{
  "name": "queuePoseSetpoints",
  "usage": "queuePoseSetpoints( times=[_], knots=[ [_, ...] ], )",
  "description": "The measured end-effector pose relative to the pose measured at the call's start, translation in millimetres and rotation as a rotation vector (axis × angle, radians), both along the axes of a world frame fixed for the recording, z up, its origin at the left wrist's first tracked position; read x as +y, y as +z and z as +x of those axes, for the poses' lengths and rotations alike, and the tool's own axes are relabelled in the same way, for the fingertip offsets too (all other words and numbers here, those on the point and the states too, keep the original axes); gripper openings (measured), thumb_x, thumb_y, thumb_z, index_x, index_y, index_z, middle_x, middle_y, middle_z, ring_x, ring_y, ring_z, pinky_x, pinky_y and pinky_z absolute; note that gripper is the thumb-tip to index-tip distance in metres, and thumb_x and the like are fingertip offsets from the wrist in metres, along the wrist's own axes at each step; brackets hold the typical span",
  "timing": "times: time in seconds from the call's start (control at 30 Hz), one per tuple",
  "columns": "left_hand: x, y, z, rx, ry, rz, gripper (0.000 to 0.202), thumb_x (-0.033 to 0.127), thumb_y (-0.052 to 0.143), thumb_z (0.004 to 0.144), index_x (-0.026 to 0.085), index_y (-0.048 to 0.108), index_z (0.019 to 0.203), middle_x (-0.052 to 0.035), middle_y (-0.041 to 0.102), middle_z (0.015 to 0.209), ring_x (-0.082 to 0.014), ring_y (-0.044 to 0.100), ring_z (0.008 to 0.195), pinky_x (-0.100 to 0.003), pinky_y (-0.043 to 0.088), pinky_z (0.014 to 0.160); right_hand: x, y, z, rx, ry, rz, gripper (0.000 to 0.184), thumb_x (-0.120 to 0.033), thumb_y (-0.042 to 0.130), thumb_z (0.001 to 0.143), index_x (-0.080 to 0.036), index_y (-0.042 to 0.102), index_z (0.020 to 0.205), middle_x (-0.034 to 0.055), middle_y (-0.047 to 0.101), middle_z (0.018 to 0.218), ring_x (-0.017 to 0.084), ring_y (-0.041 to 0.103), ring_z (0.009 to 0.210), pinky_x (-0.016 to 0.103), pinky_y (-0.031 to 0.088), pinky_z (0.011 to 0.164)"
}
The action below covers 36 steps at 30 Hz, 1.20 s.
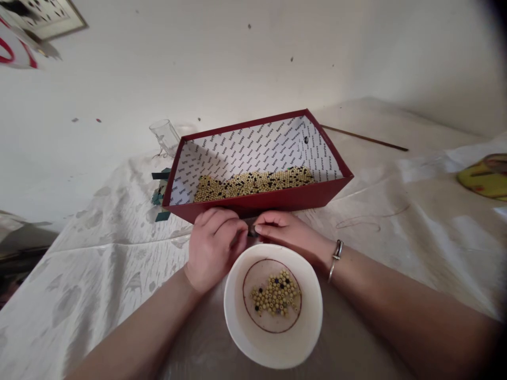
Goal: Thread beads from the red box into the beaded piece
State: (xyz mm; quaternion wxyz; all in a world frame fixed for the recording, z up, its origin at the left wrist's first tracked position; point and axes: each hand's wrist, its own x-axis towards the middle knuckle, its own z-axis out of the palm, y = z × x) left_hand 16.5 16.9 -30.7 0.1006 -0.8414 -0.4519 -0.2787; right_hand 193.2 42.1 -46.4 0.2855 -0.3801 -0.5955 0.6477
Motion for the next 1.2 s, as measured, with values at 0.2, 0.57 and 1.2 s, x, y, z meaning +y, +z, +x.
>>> queuePoseSetpoints(
  times=[0.2, 0.57, 1.2],
  knots=[
    [0.2, -0.8, 0.1, -0.011, -0.021, 0.013, 0.009, 0.021, 0.056, 0.074, 0.020, 0.060, 0.081, -0.0023, 0.062, 0.085, -0.0163, 0.052, 0.085, -0.032, 0.041, 0.078, 2.2, 0.1, -0.6, -0.023, -0.006, 0.024, 0.017, -0.031, 0.052, 0.077, -0.015, 0.055, 0.072, -0.0013, 0.054, 0.065, 0.008, 0.047, 0.058, 0.022, 0.037, 0.056],
    [-0.6, -1.3, 1.0, 0.023, -0.005, -0.011, 0.007, 0.023, 0.056, 0.074, 0.020, 0.060, 0.079, -0.0014, 0.062, 0.086, -0.0162, 0.052, 0.084, -0.032, 0.040, 0.077, 1.5, -4.8, 1.0, -0.008, 0.000, 0.037, 0.017, -0.032, 0.051, 0.078, -0.016, 0.056, 0.075, -0.0016, 0.054, 0.067, 0.008, 0.046, 0.059, 0.021, 0.036, 0.055],
    [-8.3, 25.6, -7.9, -0.423, -0.243, -0.912, 0.043, 0.048, 0.031, 0.085, 0.018, 0.055, 0.103, -0.0027, 0.058, 0.074, -0.0119, 0.051, 0.063, -0.023, 0.041, 0.056, 0.8, -3.7, 0.2, 0.088, -0.186, -0.050, 0.015, -0.032, 0.053, 0.076, -0.017, 0.056, 0.078, -0.0017, 0.054, 0.066, 0.007, 0.046, 0.054, 0.020, 0.038, 0.052]
  ],
)
